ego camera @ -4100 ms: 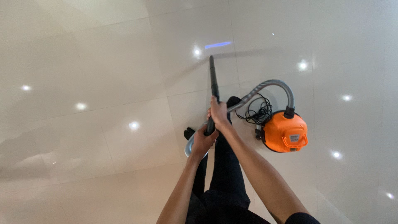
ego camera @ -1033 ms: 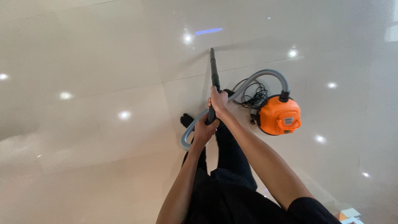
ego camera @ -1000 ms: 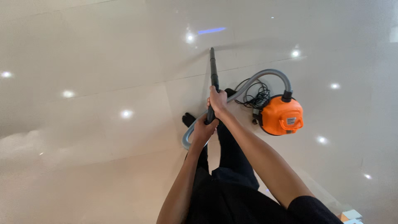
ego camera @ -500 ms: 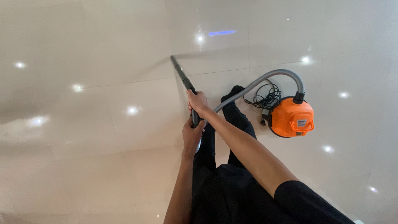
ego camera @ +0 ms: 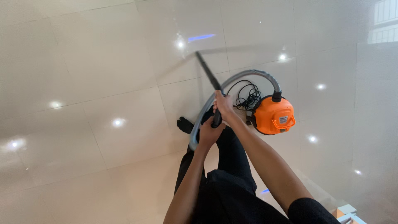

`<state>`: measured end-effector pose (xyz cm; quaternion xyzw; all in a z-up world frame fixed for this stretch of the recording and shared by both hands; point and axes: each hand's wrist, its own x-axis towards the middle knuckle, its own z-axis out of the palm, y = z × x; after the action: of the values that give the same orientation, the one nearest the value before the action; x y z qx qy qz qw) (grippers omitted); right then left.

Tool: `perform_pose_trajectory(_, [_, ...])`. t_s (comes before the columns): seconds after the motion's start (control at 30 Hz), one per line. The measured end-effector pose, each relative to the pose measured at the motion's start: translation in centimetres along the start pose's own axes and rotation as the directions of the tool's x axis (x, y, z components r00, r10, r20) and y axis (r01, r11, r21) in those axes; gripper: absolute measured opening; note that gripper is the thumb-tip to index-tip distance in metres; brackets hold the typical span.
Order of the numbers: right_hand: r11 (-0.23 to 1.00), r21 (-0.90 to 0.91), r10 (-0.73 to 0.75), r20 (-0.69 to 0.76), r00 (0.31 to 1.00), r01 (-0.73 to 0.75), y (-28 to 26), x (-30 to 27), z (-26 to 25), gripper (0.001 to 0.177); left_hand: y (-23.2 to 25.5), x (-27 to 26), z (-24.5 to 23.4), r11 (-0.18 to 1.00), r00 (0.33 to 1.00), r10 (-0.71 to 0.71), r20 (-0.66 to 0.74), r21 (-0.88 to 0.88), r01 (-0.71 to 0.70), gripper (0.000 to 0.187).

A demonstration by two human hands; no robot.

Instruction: The person uses a vacuum cleaner with a long hose and nozzle to clean a tiled floor. They move the nozzle back and forth across the surface, focusing on areas near a wall and a trash bag. The person is wearing black socks while performing the task.

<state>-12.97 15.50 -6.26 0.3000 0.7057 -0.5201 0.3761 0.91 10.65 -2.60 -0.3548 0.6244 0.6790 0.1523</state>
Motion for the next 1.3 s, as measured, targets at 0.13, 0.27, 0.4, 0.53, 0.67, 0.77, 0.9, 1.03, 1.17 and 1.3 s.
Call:
perform_pose_trajectory(0.13, [0.998,-0.057,-0.013,-0.057,0.998,0.009,-0.7,0.5,-1.7,0.033,-0.1,1.2,2.1,0.997,1.0,0.014,0.027,-0.083,-0.012,0.027])
perform_pose_trajectory(0.27, [1.0,-0.014,-0.009,-0.003,1.0,0.009,-0.9,0.4,-0.7,0.033,-0.4,1.1,1.8,0.994,0.998,-0.052,-0.018,-0.095,0.05,0.026])
perform_pose_trajectory(0.4, [0.998,-0.028,-0.048,0.043,0.998,0.049,0.2,0.0,3.0,0.035,-0.5,0.3,-1.3,0.982,0.99,-0.132,-0.054,-0.144,0.123,0.028])
perform_pose_trajectory(0.53, [0.991,-0.089,-0.082,0.139,0.987,0.095,1.4,-1.2,7.8,0.04,-0.1,-1.8,-4.9,0.962,0.978,-0.112,-0.177,-0.267,0.061,0.022])
perform_pose_trajectory(0.67, [0.992,-0.126,0.033,0.282,0.959,0.003,1.1,-4.1,12.2,0.038,0.2,-4.2,-7.7,0.966,0.947,-0.158,-0.279,-0.243,0.089,0.02])
perform_pose_trajectory(0.77, [0.977,-0.204,0.128,0.316,0.94,-0.064,0.7,-5.6,14.0,0.036,0.3,-5.0,-8.7,0.982,0.917,-0.175,-0.358,-0.13,0.137,0.021])
perform_pose_trajectory(0.9, [0.983,-0.183,0.083,0.337,0.938,-0.021,1.6,-5.0,14.0,0.039,0.2,-4.7,-8.6,0.973,0.905,-0.229,-0.359,-0.123,0.198,0.023])
perform_pose_trajectory(1.03, [0.998,-0.053,0.036,0.323,0.946,-0.02,2.2,-2.4,10.0,0.037,0.5,-3.6,-6.4,0.978,0.943,-0.207,-0.26,-0.016,0.21,0.022])
perform_pose_trajectory(1.17, [0.998,-0.055,0.026,0.14,0.99,-0.019,0.7,-0.7,3.6,0.035,1.7,-2.1,-2.4,0.996,0.991,-0.074,-0.112,0.045,0.08,0.027])
perform_pose_trajectory(1.3, [0.988,0.078,0.13,0.012,0.991,-0.13,-1.4,-0.2,-2.3,0.031,2.7,0.0,1.5,0.985,0.997,-0.053,0.052,0.168,0.044,0.029])
